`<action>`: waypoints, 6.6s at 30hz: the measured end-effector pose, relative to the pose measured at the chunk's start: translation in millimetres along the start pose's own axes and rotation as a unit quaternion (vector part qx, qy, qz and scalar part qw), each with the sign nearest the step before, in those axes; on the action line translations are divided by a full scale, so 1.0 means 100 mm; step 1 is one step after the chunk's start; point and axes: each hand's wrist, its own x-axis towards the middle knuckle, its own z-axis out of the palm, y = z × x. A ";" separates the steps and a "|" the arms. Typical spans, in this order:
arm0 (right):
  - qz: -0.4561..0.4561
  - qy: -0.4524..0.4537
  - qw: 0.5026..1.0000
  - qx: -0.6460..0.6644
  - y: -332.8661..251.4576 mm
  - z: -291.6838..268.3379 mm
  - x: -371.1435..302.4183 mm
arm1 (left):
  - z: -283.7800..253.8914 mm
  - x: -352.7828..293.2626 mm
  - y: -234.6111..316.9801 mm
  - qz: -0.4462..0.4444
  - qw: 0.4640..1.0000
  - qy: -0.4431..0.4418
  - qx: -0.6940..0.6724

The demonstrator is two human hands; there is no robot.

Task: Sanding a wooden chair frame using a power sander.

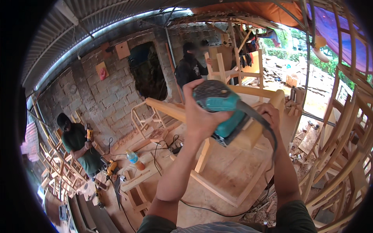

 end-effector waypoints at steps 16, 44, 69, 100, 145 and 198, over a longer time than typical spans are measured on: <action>-0.043 0.006 0.998 0.036 -0.42 0.03 -0.20 | -1.64 0.65 -1.04 -0.015 0.979 0.122 0.162; -0.095 -0.010 0.994 -0.045 -0.58 0.02 -0.34 | -1.14 0.20 -0.47 -0.033 0.993 0.009 0.117; -0.152 -0.032 0.984 -0.091 -0.65 0.01 -0.32 | -0.39 -0.16 0.09 -0.044 0.991 0.016 0.126; -0.147 -0.065 0.981 -0.112 -0.62 0.00 -0.30 | -0.04 -0.49 0.38 -0.007 0.993 0.012 0.113; -0.145 -0.038 0.983 -0.104 -0.65 -0.04 -0.39 | -0.35 0.18 -0.04 -0.127 0.969 -0.173 0.123; -0.151 -0.001 0.985 -0.083 -0.68 0.07 -0.37 | -1.25 0.41 -0.55 -0.061 0.955 0.007 0.290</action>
